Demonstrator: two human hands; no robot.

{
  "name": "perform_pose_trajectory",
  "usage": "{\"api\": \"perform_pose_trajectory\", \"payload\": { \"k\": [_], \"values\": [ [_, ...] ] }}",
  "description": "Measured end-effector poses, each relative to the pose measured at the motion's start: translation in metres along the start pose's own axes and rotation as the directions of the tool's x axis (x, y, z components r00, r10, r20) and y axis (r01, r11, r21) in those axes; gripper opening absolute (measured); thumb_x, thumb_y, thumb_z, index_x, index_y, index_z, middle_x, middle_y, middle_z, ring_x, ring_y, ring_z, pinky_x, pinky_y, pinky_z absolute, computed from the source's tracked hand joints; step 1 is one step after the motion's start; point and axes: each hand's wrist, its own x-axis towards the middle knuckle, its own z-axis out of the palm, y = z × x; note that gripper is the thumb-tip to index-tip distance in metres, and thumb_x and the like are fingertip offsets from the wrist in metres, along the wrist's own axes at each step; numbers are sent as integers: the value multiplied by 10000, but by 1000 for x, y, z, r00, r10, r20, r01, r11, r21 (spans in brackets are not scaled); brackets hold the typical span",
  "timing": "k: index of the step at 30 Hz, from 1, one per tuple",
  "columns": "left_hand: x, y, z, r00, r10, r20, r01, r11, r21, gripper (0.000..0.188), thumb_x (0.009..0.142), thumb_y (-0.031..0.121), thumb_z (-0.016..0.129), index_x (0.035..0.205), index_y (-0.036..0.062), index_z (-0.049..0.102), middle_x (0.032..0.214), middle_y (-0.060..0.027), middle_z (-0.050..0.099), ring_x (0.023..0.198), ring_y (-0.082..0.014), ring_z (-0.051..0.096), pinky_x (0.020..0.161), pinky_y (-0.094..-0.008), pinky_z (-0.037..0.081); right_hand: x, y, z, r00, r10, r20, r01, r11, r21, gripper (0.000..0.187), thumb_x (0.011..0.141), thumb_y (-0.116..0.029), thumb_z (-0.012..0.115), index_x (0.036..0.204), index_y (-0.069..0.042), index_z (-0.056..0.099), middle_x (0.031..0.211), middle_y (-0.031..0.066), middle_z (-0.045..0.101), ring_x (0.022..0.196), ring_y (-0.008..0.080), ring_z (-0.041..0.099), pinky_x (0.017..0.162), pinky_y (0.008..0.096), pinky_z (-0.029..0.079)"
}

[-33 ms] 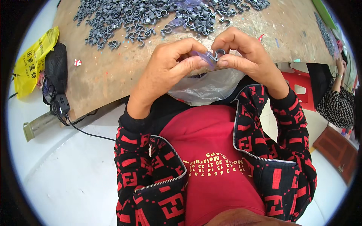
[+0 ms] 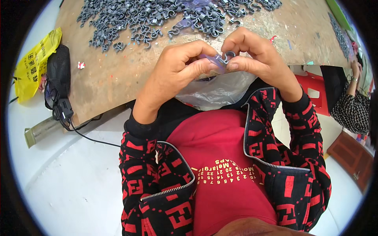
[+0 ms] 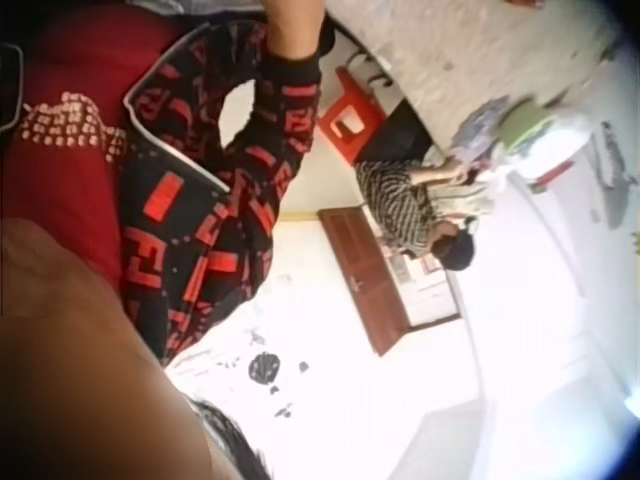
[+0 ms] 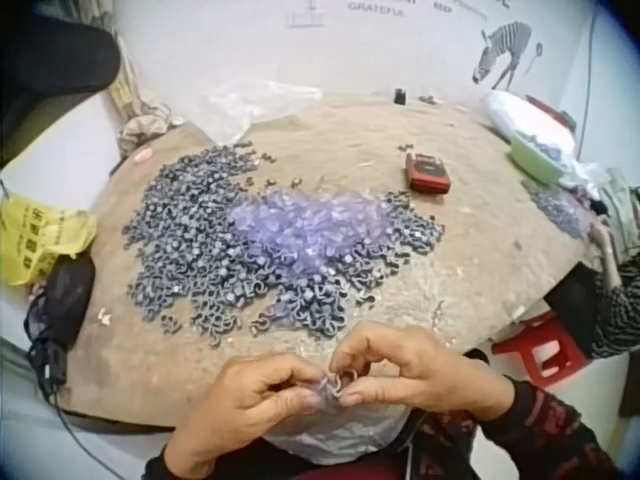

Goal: The recorder is sorting small gray plastic pieces and putting them into small plastic bags.

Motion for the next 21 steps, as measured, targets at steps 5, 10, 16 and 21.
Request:
{"api": "perform_pose_trajectory", "payload": {
  "k": [5, 10, 16, 21],
  "values": [
    [-1, 2, -2, 984, -33, 173, 71, 974, -216, 151, 886, 142, 620, 953, 7, 634, 740, 4, 607, 654, -57, 544, 572, -202, 429, 9, -12, -12, 963, 50, 266, -105, 974, 200, 238, 851, -128, 678, 983, 1, 527, 927, 38, 544, 827, 102, 567, 710, 232, 455],
    [-2, -5, -5, 963, -77, 259, 185, 887, -424, 137, 901, 147, 608, 947, 20, 632, 738, 4, 602, 631, -26, 526, 526, -173, 394, 15, -17, -12, 936, 84, 342, -193, 934, 299, 248, 846, -149, 688, 969, -1, 532, 919, 46, 551, 823, 112, 572, 713, 237, 463],
    [1, -9, 0, 986, -148, 81, 169, 886, -432, 133, 899, 133, 614, 974, 24, 626, 749, -1, 598, 616, -28, 523, 516, -163, 390, 19, -12, -11, 981, -104, 165, 128, 981, -144, 241, 816, -153, 706, 945, 2, 575, 875, 52, 575, 796, 144, 578, 720, 272, 468],
    [1, -10, 8, 986, -117, -118, 40, 855, -517, 143, 886, 121, 633, 991, 25, 627, 772, 0, 604, 607, -32, 510, 508, -162, 382, 14, -14, -1, 981, -188, 42, 192, 943, -272, 265, 802, -133, 706, 999, 2, 590, 918, 70, 601, 816, 157, 585, 734, 289, 472]
  ]
}}
